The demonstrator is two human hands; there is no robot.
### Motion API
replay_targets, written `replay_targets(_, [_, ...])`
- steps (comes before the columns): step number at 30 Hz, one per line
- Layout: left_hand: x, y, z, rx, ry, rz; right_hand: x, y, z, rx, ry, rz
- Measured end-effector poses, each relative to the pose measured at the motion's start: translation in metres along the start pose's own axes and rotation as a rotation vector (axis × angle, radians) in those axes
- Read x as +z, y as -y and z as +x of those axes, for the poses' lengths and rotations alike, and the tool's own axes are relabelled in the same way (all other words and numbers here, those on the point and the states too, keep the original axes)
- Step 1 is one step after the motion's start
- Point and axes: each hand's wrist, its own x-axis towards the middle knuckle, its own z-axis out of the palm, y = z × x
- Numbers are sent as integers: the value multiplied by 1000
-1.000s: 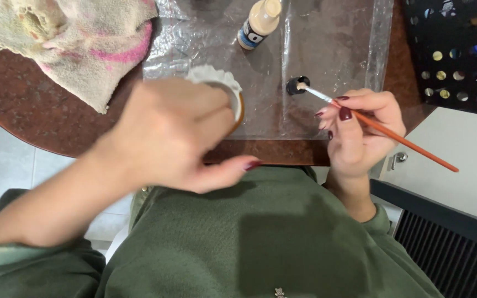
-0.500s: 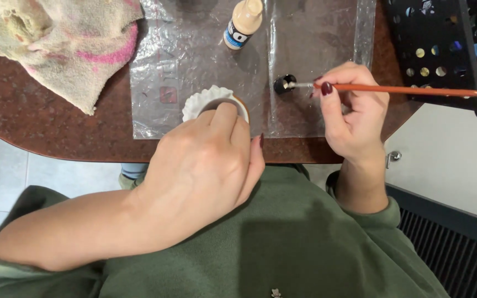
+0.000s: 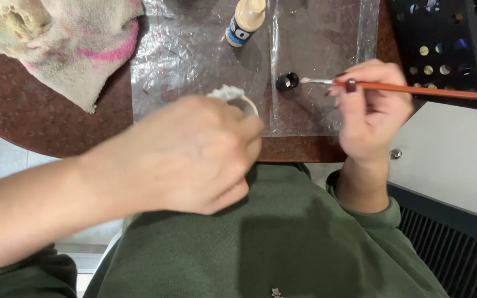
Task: Painting details on small ceramic figurines with a fine brush.
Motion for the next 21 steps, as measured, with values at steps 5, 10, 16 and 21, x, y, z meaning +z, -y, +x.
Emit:
replay_targets(5, [-14, 30, -14, -105, 116, -11, 4, 2, -10, -34, -155, 245])
replay_targets(10, [-21, 55, -31, -36, -135, -130, 22, 16, -19, 1, -144, 409])
replay_targets(16, [-8, 75, -48, -5, -294, -276, 61, 30, -9, 6, 102, 318])
replay_targets(21, [1, 74, -50, 4, -389, -280, 89, 44, -6, -147, 110, 116])
